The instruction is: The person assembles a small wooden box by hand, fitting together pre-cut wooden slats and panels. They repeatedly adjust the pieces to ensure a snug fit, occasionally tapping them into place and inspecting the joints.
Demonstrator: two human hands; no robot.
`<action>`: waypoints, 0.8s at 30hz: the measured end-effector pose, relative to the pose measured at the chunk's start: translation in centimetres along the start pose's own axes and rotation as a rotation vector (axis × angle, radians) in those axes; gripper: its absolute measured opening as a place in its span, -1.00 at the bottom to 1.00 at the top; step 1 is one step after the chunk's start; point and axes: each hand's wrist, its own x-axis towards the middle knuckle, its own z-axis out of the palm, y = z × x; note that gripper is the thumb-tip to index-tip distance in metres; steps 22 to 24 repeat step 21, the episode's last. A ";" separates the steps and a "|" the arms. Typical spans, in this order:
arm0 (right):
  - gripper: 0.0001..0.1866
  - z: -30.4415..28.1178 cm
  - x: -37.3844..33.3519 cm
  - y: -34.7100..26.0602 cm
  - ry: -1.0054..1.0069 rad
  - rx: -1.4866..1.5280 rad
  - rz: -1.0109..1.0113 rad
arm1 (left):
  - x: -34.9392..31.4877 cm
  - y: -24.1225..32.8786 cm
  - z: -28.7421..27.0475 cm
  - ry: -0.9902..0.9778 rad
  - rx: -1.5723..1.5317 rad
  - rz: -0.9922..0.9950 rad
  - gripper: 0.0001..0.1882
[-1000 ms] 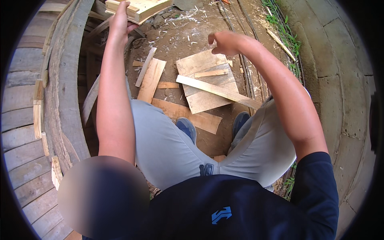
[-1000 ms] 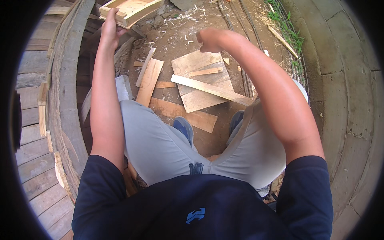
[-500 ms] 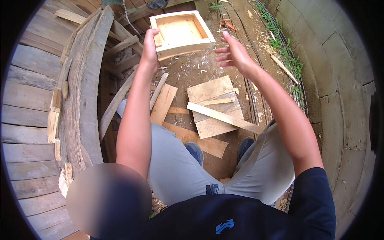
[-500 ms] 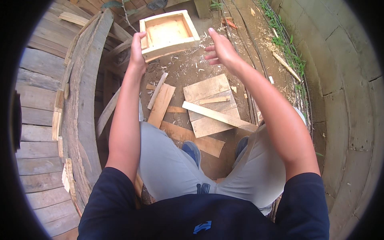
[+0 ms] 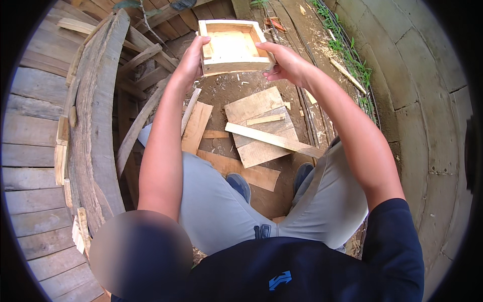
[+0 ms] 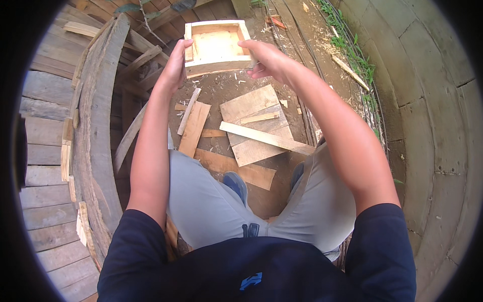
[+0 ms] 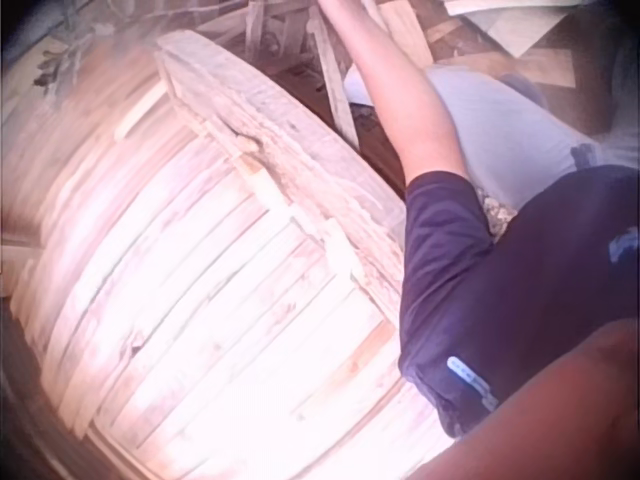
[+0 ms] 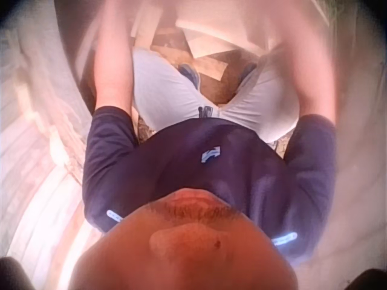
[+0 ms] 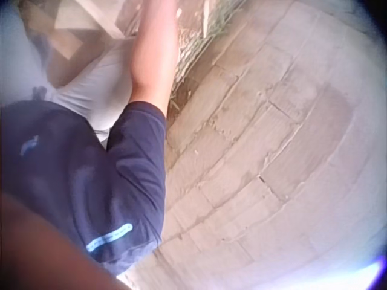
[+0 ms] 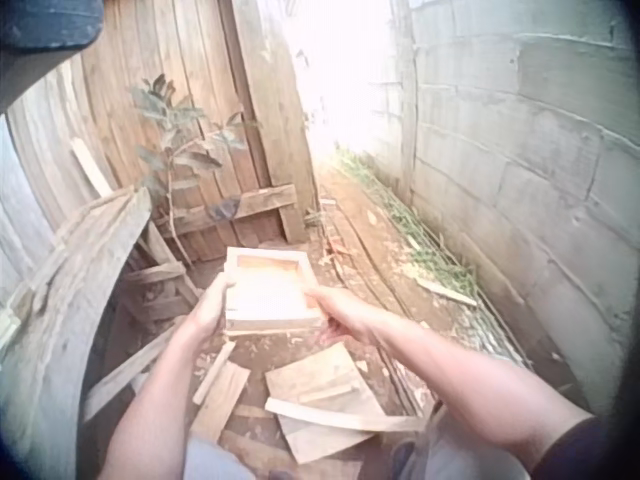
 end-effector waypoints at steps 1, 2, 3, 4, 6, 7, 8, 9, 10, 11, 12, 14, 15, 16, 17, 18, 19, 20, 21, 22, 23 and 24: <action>-0.30 0.0 -0.1 -0.1 0.008 -0.036 -0.009 | 0.2 -0.2 -0.1 -0.017 0.063 0.001 -0.25; -0.30 0.0 -0.2 -0.1 0.015 -0.073 -0.019 | 0.3 -0.5 -0.3 -0.033 0.125 0.001 -0.23; -0.31 -0.2 -0.3 0.0 0.025 -0.109 -0.029 | 0.1 -0.4 -0.2 -0.053 0.188 0.004 -0.22; -0.32 -0.3 -0.1 0.0 0.020 -0.108 -0.029 | 0.0 -0.3 -0.3 -0.092 0.217 -0.001 -0.19; -0.36 -0.6 0.0 0.0 0.070 -0.108 -0.035 | -0.4 0.4 -0.5 -0.169 0.273 -0.012 -0.15; -0.37 -0.8 0.2 0.0 0.097 -0.109 -0.038 | -0.6 0.8 -1.0 -0.184 0.336 -0.033 -0.13; -0.42 -0.9 0.4 0.1 0.123 -0.126 -0.056 | -1.0 1.4 -2.1 -0.199 0.399 -0.053 -0.11; -0.42 -1.0 0.6 0.1 0.128 -0.151 -0.048 | -1.5 2.2 -3.4 -0.207 0.464 -0.074 -0.09; -0.42 -1.5 0.8 0.1 0.144 -0.179 -0.037 | -2.1 3.2 -4.4 -0.227 0.413 -0.062 -0.27; -0.43 -2.1 1.0 0.2 0.161 -0.207 -0.025 | -2.1 2.8 -5.8 -0.174 0.363 -0.062 -0.29; -0.42 -2.6 1.0 0.2 0.196 -0.224 -0.004 | -2.0 1.9 -7.3 -0.116 0.310 -0.059 -0.32; -0.41 -2.6 1.4 0.7 0.239 -0.249 0.033 | -2.6 -1.0 -9.1 -0.006 0.313 -0.088 -0.42; -0.41 -3.0 1.6 0.9 0.235 -0.292 0.036 | -2.4 -3.6 -10.7 -0.032 0.316 -0.168 -0.53; -0.40 -3.6 1.8 1.1 0.238 -0.333 0.038 | -2.3 -6.5 -12.1 -0.036 0.397 -0.235 -0.61; -0.39 -3.8 2.3 1.5 0.228 -0.375 0.040 | -2.9 -10.2 -13.5 0.021 0.443 -0.288 -0.67; -0.41 -3.6 2.4 1.3 0.205 -0.450 0.089 | -3.8 -14.2 -14.9 0.122 0.400 -0.352 -0.74; -0.42 -3.1 2.6 0.3 0.172 -0.522 0.116 | -4.9 -18.1 -16.3 0.247 0.402 -0.357 -0.79; -0.42 -2.8 2.9 0.0 0.134 -0.595 0.138 | -6.0 -21.9 -17.2 0.374 0.397 -0.318 -0.83; -0.42 -1.7 4.8 -0.6 0.113 -0.600 0.112 | -5.7 -22.0 -18.9 0.408 0.400 -0.315 -0.83; -0.42 -1.7 4.8 -0.6 0.113 -0.600 0.112 | -5.7 -22.0 -18.9 0.408 0.400 -0.315 -0.83; -0.42 -1.7 4.8 -0.6 0.113 -0.600 0.112 | -5.7 -22.0 -18.9 0.408 0.400 -0.315 -0.83; -0.42 -1.7 4.8 -0.6 0.113 -0.600 0.112 | -5.7 -22.0 -18.9 0.408 0.400 -0.315 -0.83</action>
